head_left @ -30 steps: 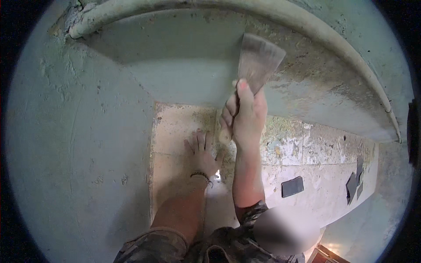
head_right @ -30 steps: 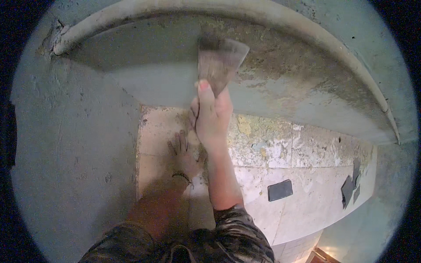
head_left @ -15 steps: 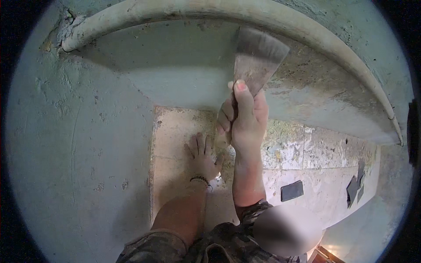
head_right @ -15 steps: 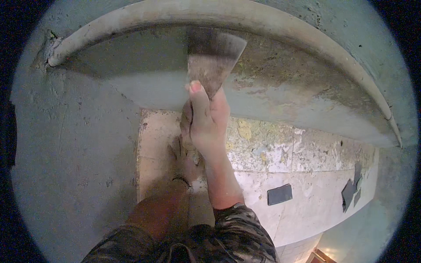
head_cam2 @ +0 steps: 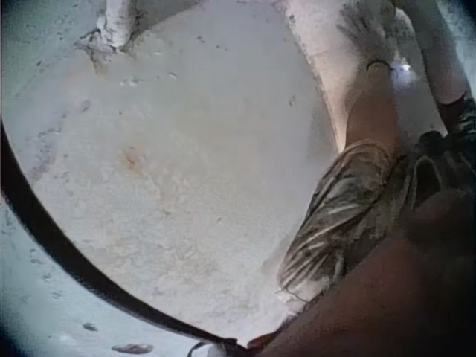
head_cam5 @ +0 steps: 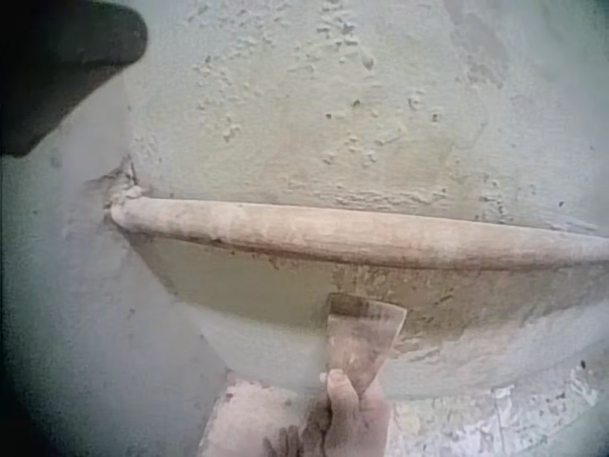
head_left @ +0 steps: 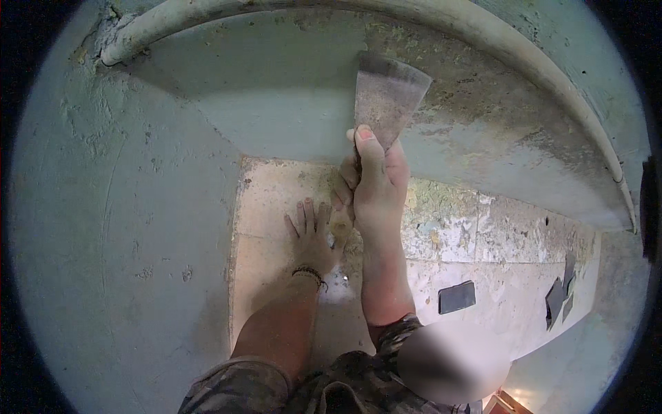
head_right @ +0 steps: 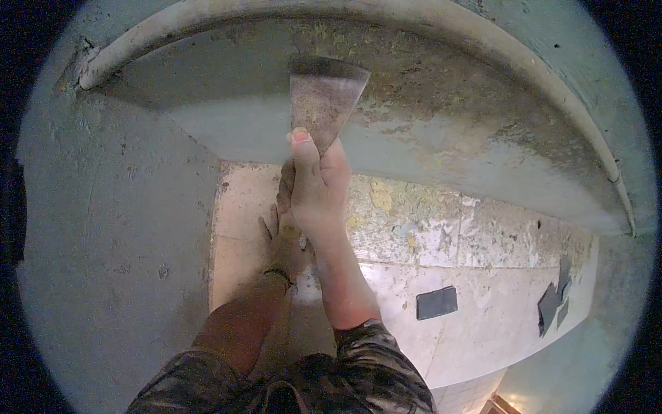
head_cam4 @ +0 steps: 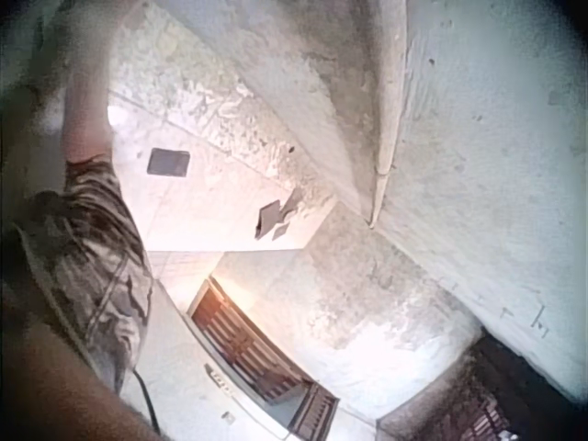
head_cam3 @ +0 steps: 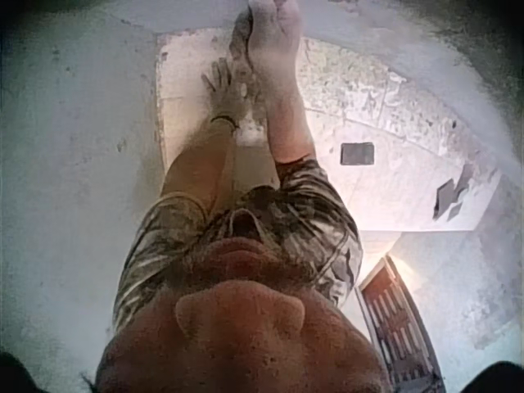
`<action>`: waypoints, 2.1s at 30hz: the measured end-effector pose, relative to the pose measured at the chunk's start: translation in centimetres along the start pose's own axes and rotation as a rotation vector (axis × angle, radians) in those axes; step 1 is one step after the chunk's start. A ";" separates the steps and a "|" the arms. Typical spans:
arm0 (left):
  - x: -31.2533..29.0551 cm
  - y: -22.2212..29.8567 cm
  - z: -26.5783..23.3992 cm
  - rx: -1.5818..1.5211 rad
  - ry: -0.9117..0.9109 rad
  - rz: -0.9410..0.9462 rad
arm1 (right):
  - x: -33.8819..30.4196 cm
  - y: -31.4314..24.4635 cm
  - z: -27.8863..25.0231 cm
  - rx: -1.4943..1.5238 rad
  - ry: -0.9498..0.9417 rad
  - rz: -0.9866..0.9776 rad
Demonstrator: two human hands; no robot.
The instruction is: Scraping old paint or debris off a tiled surface and wall using a putty knife.
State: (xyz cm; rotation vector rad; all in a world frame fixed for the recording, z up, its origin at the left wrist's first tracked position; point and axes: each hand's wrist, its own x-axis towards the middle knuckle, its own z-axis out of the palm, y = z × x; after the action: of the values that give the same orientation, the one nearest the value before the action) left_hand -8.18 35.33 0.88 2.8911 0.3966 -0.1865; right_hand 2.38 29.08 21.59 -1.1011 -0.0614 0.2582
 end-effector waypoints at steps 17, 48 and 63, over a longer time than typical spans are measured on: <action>0.0 0.1 0.4 0.038 0.054 0.006 | 0.4 0.1 -1.5 0.016 0.067 -0.028; -0.2 0.0 1.2 -0.018 0.119 0.001 | 1.0 -0.8 -2.4 -0.077 0.128 -0.159; -0.1 0.2 0.9 0.069 -0.001 -0.023 | 2.0 -1.0 -2.3 -0.155 0.130 -0.252</action>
State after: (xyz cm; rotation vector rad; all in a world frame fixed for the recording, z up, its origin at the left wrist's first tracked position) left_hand -8.35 34.95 0.08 2.9553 0.4313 -0.2099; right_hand 4.92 27.11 21.22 -1.2488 -0.1052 -0.0450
